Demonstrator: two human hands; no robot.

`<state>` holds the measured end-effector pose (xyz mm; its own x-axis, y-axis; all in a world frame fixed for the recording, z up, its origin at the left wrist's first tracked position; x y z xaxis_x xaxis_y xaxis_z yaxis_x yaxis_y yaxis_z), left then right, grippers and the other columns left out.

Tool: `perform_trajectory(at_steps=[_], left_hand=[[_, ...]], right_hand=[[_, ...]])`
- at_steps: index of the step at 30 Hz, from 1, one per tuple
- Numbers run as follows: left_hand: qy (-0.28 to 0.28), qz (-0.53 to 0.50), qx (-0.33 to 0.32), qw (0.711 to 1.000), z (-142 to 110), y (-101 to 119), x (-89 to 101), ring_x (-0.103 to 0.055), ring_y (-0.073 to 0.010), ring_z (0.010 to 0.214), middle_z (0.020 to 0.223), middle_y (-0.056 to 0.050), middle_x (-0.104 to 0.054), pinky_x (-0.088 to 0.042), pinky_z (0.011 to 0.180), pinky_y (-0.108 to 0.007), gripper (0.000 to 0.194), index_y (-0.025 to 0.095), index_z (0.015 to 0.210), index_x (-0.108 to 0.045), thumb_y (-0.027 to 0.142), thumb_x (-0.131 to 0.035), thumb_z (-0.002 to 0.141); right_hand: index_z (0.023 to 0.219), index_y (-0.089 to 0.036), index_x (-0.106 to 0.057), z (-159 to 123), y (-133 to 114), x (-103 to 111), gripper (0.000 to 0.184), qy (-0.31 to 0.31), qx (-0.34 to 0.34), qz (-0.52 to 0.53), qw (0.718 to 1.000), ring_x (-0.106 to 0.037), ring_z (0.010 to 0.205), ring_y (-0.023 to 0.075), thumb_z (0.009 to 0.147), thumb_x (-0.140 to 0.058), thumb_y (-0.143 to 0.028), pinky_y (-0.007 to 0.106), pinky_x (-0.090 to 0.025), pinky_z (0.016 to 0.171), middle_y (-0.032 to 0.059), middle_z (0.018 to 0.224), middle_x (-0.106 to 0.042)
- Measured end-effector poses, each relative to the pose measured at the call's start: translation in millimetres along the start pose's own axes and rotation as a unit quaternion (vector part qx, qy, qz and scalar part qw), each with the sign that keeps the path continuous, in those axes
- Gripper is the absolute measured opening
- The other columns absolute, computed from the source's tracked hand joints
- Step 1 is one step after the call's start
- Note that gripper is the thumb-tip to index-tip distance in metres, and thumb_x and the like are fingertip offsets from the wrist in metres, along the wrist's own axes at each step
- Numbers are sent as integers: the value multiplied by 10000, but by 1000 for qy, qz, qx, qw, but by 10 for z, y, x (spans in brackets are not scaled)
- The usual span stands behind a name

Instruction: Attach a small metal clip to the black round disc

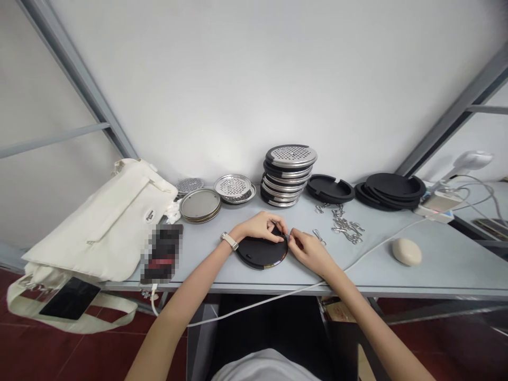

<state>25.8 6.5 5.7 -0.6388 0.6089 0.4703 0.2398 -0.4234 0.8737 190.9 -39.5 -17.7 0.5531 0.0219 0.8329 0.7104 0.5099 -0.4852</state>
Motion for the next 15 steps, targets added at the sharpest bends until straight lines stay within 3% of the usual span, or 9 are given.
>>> perform_trajectory(at_steps=[15], left_hand=[[3,13,-7,1000,2,-16,-1,-378,-28,525,837,-32,-653,-278,492,-172,264,105,919,-684,219,-719,684]], right_hand=[[693,-225,-374,-7,24,-19,216,1,-4,-5,1000,-463,511,148,899,-371,-291,237,-288,548,-25,554,-485]])
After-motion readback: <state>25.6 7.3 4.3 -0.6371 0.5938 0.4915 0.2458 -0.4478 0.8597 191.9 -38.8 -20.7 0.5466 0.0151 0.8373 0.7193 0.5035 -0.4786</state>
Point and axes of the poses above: each hand's wrist, its own z-axis towards the middle knuckle, its own x-axis out of the back of the hand, y = z × x, the point moved 3 cm from there along z, towards the middle knuckle
